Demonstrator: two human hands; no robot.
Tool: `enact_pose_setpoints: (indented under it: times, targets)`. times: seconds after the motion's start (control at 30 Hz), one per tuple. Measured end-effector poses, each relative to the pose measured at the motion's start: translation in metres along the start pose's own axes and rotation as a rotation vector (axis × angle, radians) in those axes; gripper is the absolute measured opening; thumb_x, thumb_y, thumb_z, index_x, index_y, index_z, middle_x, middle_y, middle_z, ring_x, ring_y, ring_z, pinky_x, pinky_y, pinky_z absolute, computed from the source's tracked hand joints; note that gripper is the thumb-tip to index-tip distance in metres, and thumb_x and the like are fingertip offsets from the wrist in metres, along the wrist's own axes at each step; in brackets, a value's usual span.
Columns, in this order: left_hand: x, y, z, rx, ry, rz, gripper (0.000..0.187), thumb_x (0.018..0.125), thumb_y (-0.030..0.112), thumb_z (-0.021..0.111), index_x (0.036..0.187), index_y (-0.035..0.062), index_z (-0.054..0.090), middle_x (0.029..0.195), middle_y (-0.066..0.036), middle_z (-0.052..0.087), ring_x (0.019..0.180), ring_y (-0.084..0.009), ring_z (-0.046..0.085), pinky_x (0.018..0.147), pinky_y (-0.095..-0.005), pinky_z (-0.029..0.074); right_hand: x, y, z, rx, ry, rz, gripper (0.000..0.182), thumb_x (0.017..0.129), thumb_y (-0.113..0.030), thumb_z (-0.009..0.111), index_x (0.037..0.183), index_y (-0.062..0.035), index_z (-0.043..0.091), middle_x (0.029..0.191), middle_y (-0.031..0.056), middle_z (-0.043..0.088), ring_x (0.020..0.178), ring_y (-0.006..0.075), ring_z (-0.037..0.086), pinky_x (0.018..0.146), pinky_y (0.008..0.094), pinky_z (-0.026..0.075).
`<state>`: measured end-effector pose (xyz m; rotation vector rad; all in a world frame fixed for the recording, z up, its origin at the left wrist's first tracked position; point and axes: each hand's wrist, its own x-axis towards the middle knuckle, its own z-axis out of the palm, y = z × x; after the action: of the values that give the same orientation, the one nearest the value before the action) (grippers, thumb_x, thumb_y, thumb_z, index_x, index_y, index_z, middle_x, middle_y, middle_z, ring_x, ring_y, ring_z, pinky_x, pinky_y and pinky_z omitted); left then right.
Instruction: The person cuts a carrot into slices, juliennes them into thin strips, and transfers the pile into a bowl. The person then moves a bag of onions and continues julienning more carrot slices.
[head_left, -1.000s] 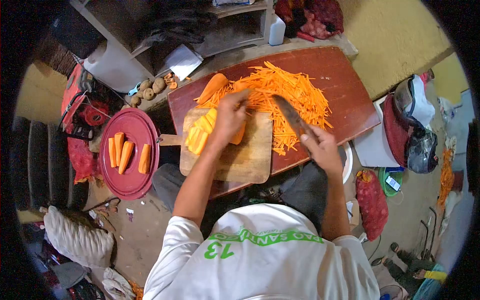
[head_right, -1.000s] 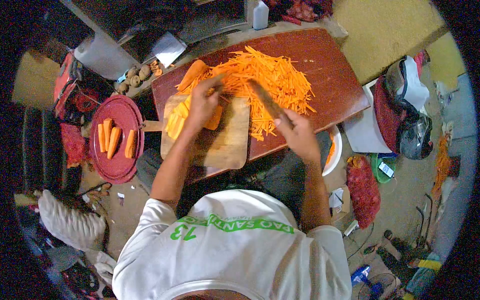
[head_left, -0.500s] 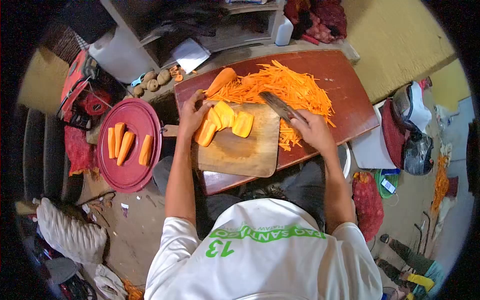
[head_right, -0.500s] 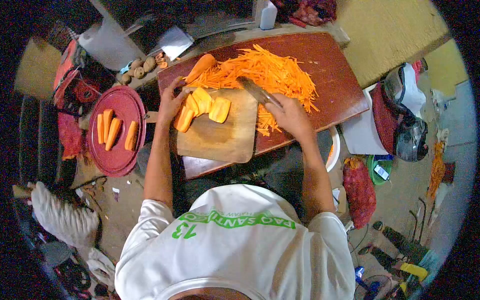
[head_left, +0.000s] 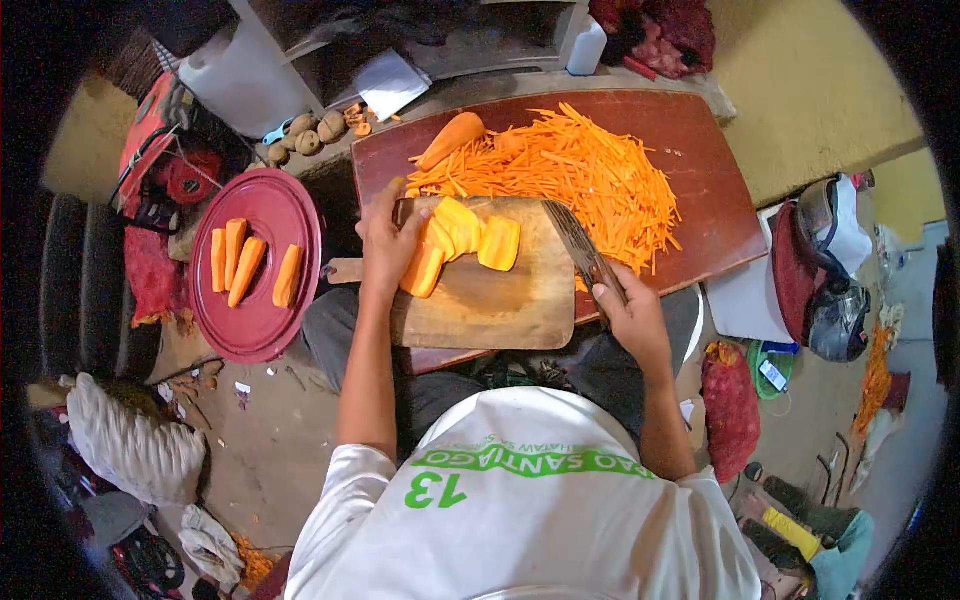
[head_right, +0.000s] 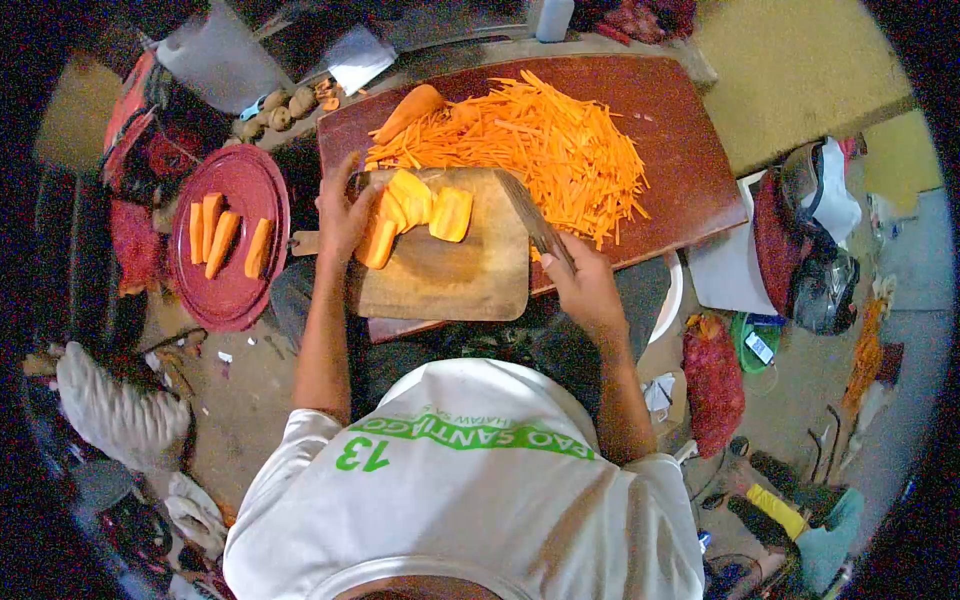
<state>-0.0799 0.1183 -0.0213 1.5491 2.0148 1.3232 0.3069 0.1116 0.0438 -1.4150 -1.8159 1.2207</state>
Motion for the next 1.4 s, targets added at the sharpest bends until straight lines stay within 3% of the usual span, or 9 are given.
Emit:
enact_pose_setpoints:
  times: [0.17,0.27,0.37,0.57,0.77,1.07,1.17,1.27,1.4]
  targets:
    - [-0.018,0.061,0.006,0.158,-0.271,0.426,0.052,0.078,0.017,0.083,0.128,0.0086,0.072,0.135,-0.015,0.065,0.13,-0.0367,0.056,0.11,-0.0548,0.04,-0.002,-0.023,0.004,-0.146,-0.077,-0.05,0.037,0.104,-0.017,0.062,0.137,-0.0017,0.062,0.114,0.0291,0.072,0.108,0.0454,0.071,0.093,0.0498,0.055]
    - [-0.022,0.088,0.022,0.29,-0.508,0.517,0.056,0.077,0.019,0.082,0.132,0.0109,0.071,0.136,-0.013,0.063,0.133,-0.0349,0.053,0.111,-0.06,0.034,0.003,-0.016,0.009,-0.165,-0.107,-0.107,0.038,0.103,-0.012,0.065,0.14,-0.0008,0.061,0.107,0.0246,0.074,0.1,0.0358,0.074,0.087,0.0443,0.056]
    - [-0.016,0.084,0.03,0.318,-0.588,0.523,0.058,0.076,0.021,0.083,0.132,0.0119,0.071,0.133,-0.013,0.063,0.133,-0.0339,0.053,0.111,-0.0598,0.032,0.003,-0.027,0.012,-0.24,-0.159,-0.074,0.043,0.102,-0.015,0.062,0.143,-0.0026,0.057,0.12,0.0307,0.07,0.115,0.0504,0.067,0.098,0.0542,0.053]
    - [-0.022,0.089,0.043,0.289,-0.511,0.569,0.057,0.076,0.033,0.086,0.128,0.0116,0.073,0.121,-0.018,0.061,0.124,-0.0361,0.055,0.106,-0.0561,0.034,0.001,-0.02,0.021,-0.271,-0.098,-0.21,0.041,0.103,-0.011,0.063,0.142,0.0016,0.058,0.113,0.0277,0.072,0.107,0.0424,0.072,0.091,0.0445,0.055]
    - [-0.068,0.102,0.046,0.415,-0.332,0.54,0.041,0.087,0.038,0.08,0.114,0.007,0.075,0.112,-0.016,0.06,0.112,-0.0343,0.055,0.096,-0.0523,0.037,-0.008,-0.038,0.014,-0.114,-0.154,-0.175,0.039,0.101,-0.01,0.064,0.138,0.0011,0.061,0.12,0.029,0.07,0.113,0.047,0.069,0.097,0.0478,0.053]
    - [-0.066,0.09,0.042,0.371,-0.366,0.538,0.051,0.085,0.042,0.078,0.123,0.0088,0.076,0.13,-0.015,0.063,0.124,-0.0325,0.056,0.104,-0.0557,0.035,-0.006,-0.03,0.026,-0.054,-0.171,-0.149,0.036,0.102,-0.014,0.063,0.136,0.0005,0.062,0.097,0.0254,0.068,0.092,0.0402,0.07,0.085,0.0463,0.054]
    - [-0.063,0.089,0.033,0.377,-0.404,0.505,0.053,0.087,0.048,0.076,0.125,0.0113,0.076,0.132,-0.017,0.064,0.126,-0.0356,0.056,0.106,-0.0588,0.035,-0.005,-0.041,0.024,-0.05,-0.267,-0.09,0.038,0.104,-0.011,0.064,0.139,0.0046,0.062,0.109,0.0222,0.072,0.101,0.029,0.071,0.092,0.0382,0.054]
    - [-0.063,0.081,0.036,0.39,-0.373,0.526,0.054,0.086,0.048,0.077,0.126,0.0123,0.077,0.132,-0.017,0.064,0.126,-0.0358,0.056,0.106,-0.0588,0.035,-0.004,-0.031,0.029,0.009,-0.191,-0.178,0.037,0.103,-0.018,0.062,0.136,-0.0005,0.062,0.09,0.0217,0.066,0.082,0.0354,0.066,0.08,0.0456,0.053]
    - [-0.064,0.081,0.039,0.355,-0.354,0.522,0.056,0.081,0.042,0.082,0.128,0.0124,0.076,0.13,-0.017,0.064,0.124,-0.0361,0.057,0.107,-0.0588,0.035,-0.003,-0.03,0.025,0.032,-0.215,-0.092,0.038,0.104,-0.02,0.061,0.136,0.0001,0.062,0.093,0.0207,0.067,0.086,0.034,0.067,0.082,0.0449,0.053]
